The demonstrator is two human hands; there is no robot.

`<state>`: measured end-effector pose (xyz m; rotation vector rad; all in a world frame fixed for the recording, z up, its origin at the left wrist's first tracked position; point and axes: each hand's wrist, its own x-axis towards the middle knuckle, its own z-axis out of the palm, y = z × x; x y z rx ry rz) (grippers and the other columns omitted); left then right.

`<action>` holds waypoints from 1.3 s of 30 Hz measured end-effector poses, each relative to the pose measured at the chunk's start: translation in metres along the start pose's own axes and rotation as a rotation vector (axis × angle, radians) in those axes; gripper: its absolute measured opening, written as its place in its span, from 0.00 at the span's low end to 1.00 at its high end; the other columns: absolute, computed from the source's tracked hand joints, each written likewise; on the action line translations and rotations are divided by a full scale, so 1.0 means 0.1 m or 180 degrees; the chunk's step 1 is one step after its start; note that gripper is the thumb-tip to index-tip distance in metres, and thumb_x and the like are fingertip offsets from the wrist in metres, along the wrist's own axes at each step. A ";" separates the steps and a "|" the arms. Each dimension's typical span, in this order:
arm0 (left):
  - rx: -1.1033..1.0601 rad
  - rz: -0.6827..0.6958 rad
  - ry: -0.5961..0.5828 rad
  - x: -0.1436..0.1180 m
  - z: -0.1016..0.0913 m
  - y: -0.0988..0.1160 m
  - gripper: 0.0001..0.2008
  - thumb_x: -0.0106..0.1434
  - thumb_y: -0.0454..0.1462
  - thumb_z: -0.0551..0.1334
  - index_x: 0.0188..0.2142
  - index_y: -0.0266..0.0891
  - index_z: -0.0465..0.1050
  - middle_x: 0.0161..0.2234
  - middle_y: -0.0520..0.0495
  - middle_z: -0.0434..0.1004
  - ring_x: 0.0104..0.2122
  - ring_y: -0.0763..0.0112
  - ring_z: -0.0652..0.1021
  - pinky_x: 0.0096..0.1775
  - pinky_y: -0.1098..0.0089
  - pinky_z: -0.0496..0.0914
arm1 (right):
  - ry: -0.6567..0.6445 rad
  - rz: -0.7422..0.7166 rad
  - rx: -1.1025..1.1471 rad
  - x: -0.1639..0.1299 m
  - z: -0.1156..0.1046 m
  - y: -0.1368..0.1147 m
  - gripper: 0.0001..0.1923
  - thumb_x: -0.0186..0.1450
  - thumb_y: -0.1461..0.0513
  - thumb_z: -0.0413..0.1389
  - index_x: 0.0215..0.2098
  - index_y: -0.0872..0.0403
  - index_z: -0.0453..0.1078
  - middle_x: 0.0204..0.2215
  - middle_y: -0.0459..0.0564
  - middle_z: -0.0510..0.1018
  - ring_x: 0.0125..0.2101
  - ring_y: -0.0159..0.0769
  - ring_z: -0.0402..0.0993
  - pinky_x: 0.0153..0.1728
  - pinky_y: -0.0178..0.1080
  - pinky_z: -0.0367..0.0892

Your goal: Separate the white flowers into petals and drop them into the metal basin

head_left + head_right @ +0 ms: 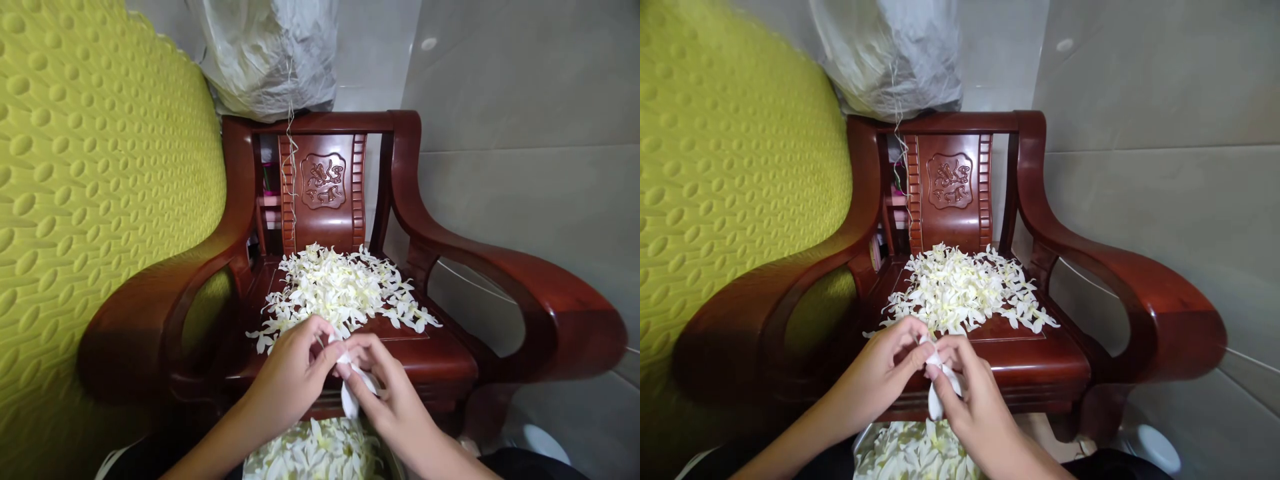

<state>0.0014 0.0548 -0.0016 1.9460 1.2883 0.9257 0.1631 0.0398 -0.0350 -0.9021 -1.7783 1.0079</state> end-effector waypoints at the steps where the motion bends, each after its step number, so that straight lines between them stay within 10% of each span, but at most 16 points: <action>1: -0.0066 -0.0058 0.0065 0.01 -0.03 0.00 0.08 0.66 0.42 0.54 0.38 0.40 0.65 0.32 0.50 0.73 0.31 0.70 0.73 0.34 0.72 0.65 | 0.0080 0.0173 0.0264 0.01 0.01 0.00 0.06 0.68 0.59 0.51 0.43 0.49 0.60 0.33 0.45 0.72 0.34 0.33 0.70 0.38 0.36 0.65; 8: 0.0474 -0.0129 -0.1168 -0.05 -0.10 0.06 0.16 0.61 0.51 0.57 0.35 0.42 0.70 0.31 0.51 0.72 0.31 0.68 0.72 0.32 0.71 0.63 | 0.0261 0.0372 0.0781 0.13 -0.08 0.08 0.11 0.62 0.56 0.58 0.28 0.54 0.65 0.27 0.45 0.72 0.30 0.33 0.68 0.33 0.35 0.63; 22: 0.0293 -0.0157 -0.0623 0.06 -0.13 0.02 0.16 0.65 0.43 0.53 0.25 0.38 0.67 0.22 0.54 0.66 0.25 0.73 0.67 0.28 0.72 0.58 | 0.0078 0.0913 0.1415 0.24 -0.25 0.14 0.17 0.56 0.56 0.64 0.34 0.56 0.64 0.24 0.43 0.70 0.25 0.28 0.63 0.30 0.34 0.60; 27: -0.0256 -0.0181 -0.1076 0.05 -0.17 0.03 0.14 0.66 0.42 0.51 0.31 0.38 0.69 0.27 0.51 0.71 0.29 0.71 0.72 0.31 0.73 0.63 | 0.0098 0.1011 0.1254 0.21 -0.26 0.09 0.19 0.56 0.52 0.63 0.33 0.56 0.63 0.22 0.41 0.68 0.22 0.26 0.59 0.23 0.31 0.54; 32: 0.0810 0.0046 -0.0293 0.04 -0.20 0.06 0.11 0.64 0.39 0.54 0.27 0.38 0.70 0.29 0.50 0.70 0.32 0.68 0.71 0.35 0.70 0.62 | 0.0268 0.0804 0.1156 0.21 -0.25 0.11 0.19 0.59 0.51 0.61 0.39 0.53 0.60 0.25 0.43 0.68 0.24 0.28 0.63 0.26 0.33 0.58; 39: 0.0830 0.0054 -0.0513 0.05 -0.23 0.08 0.13 0.66 0.39 0.52 0.26 0.38 0.65 0.28 0.52 0.68 0.32 0.70 0.70 0.35 0.70 0.61 | 0.0341 0.0691 0.1089 0.19 -0.25 0.10 0.18 0.61 0.54 0.59 0.41 0.51 0.56 0.22 0.38 0.62 0.20 0.25 0.56 0.19 0.30 0.52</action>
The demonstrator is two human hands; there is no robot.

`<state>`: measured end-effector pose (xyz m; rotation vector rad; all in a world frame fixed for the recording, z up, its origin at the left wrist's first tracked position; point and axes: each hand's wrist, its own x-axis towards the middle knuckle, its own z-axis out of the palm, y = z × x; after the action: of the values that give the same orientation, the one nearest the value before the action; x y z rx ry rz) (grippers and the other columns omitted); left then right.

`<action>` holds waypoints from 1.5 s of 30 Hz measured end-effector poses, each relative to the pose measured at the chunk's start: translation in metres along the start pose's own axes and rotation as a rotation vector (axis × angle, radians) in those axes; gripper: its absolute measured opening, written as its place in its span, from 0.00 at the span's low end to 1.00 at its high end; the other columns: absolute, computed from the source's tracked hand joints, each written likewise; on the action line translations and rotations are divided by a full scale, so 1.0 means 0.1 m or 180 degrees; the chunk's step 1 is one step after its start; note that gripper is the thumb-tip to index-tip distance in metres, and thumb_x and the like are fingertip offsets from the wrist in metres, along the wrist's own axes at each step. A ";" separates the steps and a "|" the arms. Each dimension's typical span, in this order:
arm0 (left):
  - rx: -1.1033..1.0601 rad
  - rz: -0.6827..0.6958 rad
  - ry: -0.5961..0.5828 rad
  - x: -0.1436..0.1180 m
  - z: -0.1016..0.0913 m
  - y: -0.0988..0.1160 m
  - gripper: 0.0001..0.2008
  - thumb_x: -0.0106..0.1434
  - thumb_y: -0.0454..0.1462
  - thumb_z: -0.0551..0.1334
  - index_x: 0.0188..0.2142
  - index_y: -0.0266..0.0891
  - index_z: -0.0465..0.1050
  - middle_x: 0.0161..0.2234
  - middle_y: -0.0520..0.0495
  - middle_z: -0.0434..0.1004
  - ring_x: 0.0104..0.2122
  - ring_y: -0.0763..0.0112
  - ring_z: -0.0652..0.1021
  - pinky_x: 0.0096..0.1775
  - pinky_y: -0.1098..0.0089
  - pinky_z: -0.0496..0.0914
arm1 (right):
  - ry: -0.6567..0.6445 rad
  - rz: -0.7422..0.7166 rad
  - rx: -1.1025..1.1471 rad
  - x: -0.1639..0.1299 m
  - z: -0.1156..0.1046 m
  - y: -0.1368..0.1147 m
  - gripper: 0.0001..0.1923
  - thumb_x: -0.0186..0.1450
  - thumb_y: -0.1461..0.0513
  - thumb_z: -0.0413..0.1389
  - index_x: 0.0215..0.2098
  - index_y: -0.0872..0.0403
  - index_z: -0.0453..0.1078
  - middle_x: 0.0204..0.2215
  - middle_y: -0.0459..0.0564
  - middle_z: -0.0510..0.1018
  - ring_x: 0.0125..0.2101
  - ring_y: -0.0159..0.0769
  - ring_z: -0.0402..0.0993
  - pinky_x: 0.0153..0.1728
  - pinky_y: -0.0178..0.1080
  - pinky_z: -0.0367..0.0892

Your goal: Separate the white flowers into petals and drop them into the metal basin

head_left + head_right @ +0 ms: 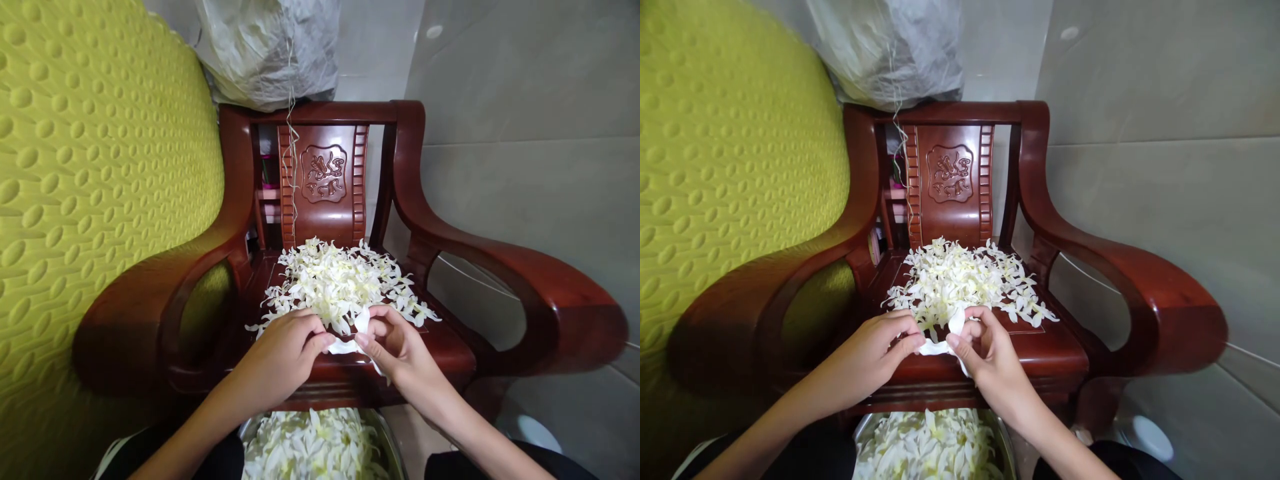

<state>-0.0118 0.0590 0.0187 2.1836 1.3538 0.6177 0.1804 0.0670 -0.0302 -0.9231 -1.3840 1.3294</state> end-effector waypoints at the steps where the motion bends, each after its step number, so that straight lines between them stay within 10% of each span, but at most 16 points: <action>1: 0.0046 0.0034 -0.0014 0.00 0.00 0.00 0.13 0.67 0.39 0.51 0.26 0.38 0.65 0.28 0.52 0.68 0.32 0.70 0.70 0.36 0.70 0.61 | 0.0034 -0.0017 0.0023 0.00 0.01 -0.01 0.18 0.61 0.54 0.59 0.41 0.51 0.56 0.22 0.38 0.63 0.20 0.25 0.55 0.19 0.30 0.51; 10: 0.0008 0.0217 -0.0244 -0.02 0.01 0.05 0.15 0.69 0.40 0.48 0.28 0.40 0.63 0.27 0.54 0.68 0.30 0.72 0.69 0.33 0.70 0.59 | 0.0242 -0.0102 0.0287 0.00 0.03 -0.07 0.19 0.59 0.55 0.61 0.39 0.50 0.56 0.22 0.37 0.63 0.18 0.23 0.55 0.17 0.29 0.52; 17: -0.0060 0.0424 -0.0037 -0.01 0.00 0.05 0.13 0.68 0.38 0.51 0.27 0.39 0.64 0.28 0.54 0.68 0.31 0.72 0.70 0.35 0.71 0.60 | -0.0378 0.0152 0.0643 -0.04 0.03 -0.12 0.22 0.56 0.56 0.64 0.44 0.52 0.61 0.32 0.44 0.72 0.31 0.30 0.69 0.35 0.34 0.66; 45: 0.0005 0.0244 -0.0204 0.07 0.02 -0.02 0.09 0.62 0.35 0.58 0.28 0.41 0.75 0.27 0.53 0.76 0.28 0.71 0.74 0.33 0.72 0.64 | -0.0088 0.0577 0.0371 -0.04 0.02 -0.12 0.18 0.54 0.58 0.66 0.34 0.54 0.62 0.22 0.40 0.71 0.25 0.28 0.68 0.33 0.33 0.62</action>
<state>-0.0093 0.0659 0.0166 2.2457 1.2431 0.5699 0.1808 0.0615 -0.0189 -0.9721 -1.2524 1.5476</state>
